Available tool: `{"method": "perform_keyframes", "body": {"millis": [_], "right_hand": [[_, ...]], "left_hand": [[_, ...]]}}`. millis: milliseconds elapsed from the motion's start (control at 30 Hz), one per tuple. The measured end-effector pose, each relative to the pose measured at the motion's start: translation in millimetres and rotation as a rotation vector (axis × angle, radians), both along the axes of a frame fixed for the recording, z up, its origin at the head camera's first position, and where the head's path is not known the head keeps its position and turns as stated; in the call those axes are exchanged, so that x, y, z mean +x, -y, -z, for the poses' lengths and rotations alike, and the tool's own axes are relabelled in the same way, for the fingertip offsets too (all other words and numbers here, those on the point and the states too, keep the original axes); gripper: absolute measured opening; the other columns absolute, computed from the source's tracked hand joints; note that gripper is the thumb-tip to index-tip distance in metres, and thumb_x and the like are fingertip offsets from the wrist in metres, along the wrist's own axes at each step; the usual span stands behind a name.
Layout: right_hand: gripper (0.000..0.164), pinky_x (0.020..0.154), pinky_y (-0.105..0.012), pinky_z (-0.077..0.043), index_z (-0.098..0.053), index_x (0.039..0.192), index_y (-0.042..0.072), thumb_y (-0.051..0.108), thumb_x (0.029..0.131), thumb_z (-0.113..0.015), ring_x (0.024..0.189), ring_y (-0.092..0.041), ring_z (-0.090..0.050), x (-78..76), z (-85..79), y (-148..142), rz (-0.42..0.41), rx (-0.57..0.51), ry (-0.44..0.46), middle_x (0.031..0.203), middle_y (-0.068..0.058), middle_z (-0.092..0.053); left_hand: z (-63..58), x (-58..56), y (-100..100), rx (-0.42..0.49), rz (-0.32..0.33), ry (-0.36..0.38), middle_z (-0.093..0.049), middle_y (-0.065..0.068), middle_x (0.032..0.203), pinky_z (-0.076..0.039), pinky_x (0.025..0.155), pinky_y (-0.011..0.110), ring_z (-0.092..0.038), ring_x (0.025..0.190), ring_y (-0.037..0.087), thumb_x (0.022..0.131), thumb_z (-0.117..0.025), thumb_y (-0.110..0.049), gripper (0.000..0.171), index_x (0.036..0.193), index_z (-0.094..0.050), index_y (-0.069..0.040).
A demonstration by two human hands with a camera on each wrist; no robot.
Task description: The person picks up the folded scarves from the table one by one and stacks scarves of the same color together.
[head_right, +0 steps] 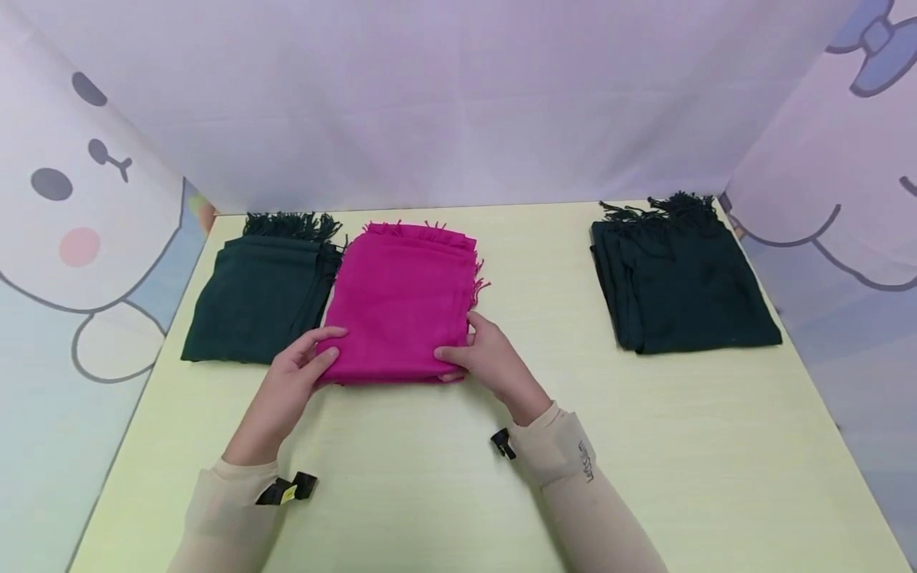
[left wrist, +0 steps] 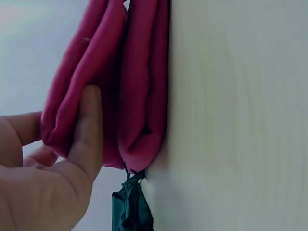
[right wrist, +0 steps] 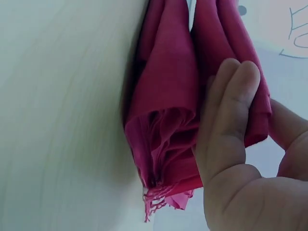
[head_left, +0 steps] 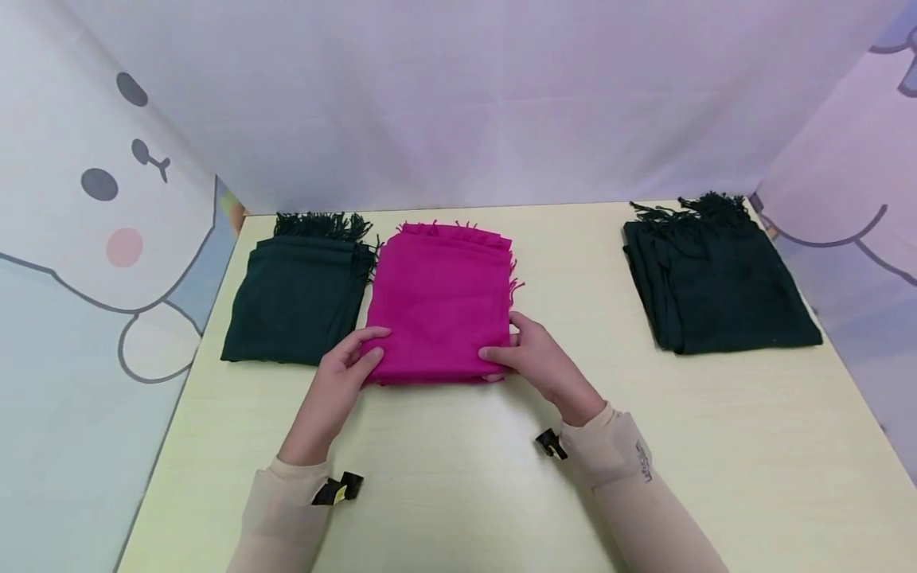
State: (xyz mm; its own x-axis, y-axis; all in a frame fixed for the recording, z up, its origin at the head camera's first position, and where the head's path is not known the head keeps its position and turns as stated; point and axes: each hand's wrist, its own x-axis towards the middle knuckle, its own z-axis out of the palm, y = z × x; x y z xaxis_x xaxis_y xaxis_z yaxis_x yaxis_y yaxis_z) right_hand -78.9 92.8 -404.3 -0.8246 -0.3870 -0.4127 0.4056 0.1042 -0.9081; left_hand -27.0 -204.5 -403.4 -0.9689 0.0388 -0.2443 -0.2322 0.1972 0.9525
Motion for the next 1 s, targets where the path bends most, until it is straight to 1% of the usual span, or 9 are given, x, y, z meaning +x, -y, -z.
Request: {"method": "perform_keyframes", "body": {"millis": [133,267,333,500,633,700,767,900,1000], "right_hand": [[0.051,0.077,-0.032,-0.058,-0.048,0.134,0.006,0.019,0.092,-0.073,0.081,-0.024,-0.073,1.2,-1.1,-3,-0.026,0.101,-0.036,0.099,-0.014,-0.074],[0.044,0.074,-0.033,-0.058,-0.054,0.129,0.007,0.024,0.092,-0.072,0.081,-0.019,-0.07,1.4,-2.3,-6,-0.028,0.195,-0.077,0.094,-0.01,-0.074],[0.044,0.073,-0.034,-0.058,-0.054,0.129,0.007,0.025,0.093,-0.072,0.079,-0.02,-0.069,1.5,-2.4,-9,-0.023,0.233,-0.095,0.093,-0.01,-0.073],[0.048,0.074,-0.038,-0.06,-0.051,0.135,0.01,0.023,0.093,-0.071,0.082,-0.027,-0.07,1.8,-0.3,-13,0.02,0.223,-0.098,0.106,-0.016,-0.064],[0.064,0.075,-0.039,-0.06,-0.04,0.147,0.02,0.025,0.092,-0.072,0.1,-0.03,-0.064,3.5,0.0,-10,0.003,0.219,-0.139,0.123,-0.016,-0.055],[0.072,0.076,-0.036,-0.059,-0.034,0.152,0.028,0.028,0.091,-0.073,0.106,-0.029,-0.061,5.7,-1.3,-8,-0.038,0.257,-0.18,0.127,-0.014,-0.053],[0.074,0.079,-0.035,-0.057,-0.034,0.153,0.031,0.03,0.091,-0.074,0.108,-0.028,-0.06,8.0,-3.1,-5,-0.082,0.294,-0.214,0.13,-0.012,-0.053],[0.064,0.088,-0.037,-0.052,-0.047,0.148,0.023,0.032,0.09,-0.074,0.108,-0.025,-0.059,10.5,-5.9,-2,-0.151,0.36,-0.262,0.132,-0.008,-0.056],[0.059,0.093,-0.039,-0.048,-0.054,0.143,0.014,0.033,0.091,-0.073,0.109,-0.024,-0.057,11.5,-6.6,-2,-0.173,0.41,-0.292,0.132,-0.007,-0.057]], "left_hand": [[-2.2,2.4,3,-0.096,0.051,-0.009,-0.053,0.007,0.127,-0.048,0.083,0.023,-0.048,0.11,0.024,0.104,-0.054,-0.025,0.033,0.136,-0.058,-0.02],[-4.9,6.2,6,-0.218,0.125,-0.009,-0.051,0.006,0.137,-0.047,0.095,0.037,-0.045,0.12,0.024,0.104,-0.053,-0.031,0.036,0.139,-0.055,-0.023],[-7.0,8.9,7,-0.275,0.148,0.002,-0.054,0.007,0.136,-0.048,0.096,0.045,-0.052,0.117,0.026,0.104,-0.054,-0.035,0.037,0.14,-0.055,-0.025],[-8.6,13.0,6,-0.43,0.163,-0.033,-0.051,0.011,0.128,-0.053,0.082,0.042,-0.059,0.101,0.029,0.102,-0.057,-0.032,0.037,0.138,-0.059,-0.022],[-7.9,12.5,5,-0.507,0.144,-0.116,-0.032,0.012,0.15,-0.052,0.091,0.047,-0.042,0.129,0.032,0.101,-0.06,-0.028,0.034,0.134,-0.063,-0.02],[-7.2,11.9,3,-0.515,0.158,-0.133,-0.025,0.012,0.158,-0.049,0.097,0.055,-0.031,0.14,0.037,0.1,-0.06,-0.028,0.035,0.135,-0.063,-0.02],[-6.5,11.3,1,-0.522,0.188,-0.13,-0.022,0.012,0.161,-0.043,0.103,0.06,-0.027,0.143,0.039,0.1,-0.062,-0.029,0.039,0.138,-0.061,-0.021],[-5.7,11.6,-3,-0.557,0.238,-0.098,-0.02,0.012,0.163,-0.035,0.108,0.064,-0.024,0.146,0.041,0.099,-0.062,-0.033,0.045,0.142,-0.057,-0.02],[-6.3,12.4,-7,-0.574,0.245,-0.079,-0.02,0.013,0.163,-0.035,0.109,0.063,-0.027,0.145,0.041,0.099,-0.062,-0.034,0.047,0.142,-0.057,-0.017]]}}
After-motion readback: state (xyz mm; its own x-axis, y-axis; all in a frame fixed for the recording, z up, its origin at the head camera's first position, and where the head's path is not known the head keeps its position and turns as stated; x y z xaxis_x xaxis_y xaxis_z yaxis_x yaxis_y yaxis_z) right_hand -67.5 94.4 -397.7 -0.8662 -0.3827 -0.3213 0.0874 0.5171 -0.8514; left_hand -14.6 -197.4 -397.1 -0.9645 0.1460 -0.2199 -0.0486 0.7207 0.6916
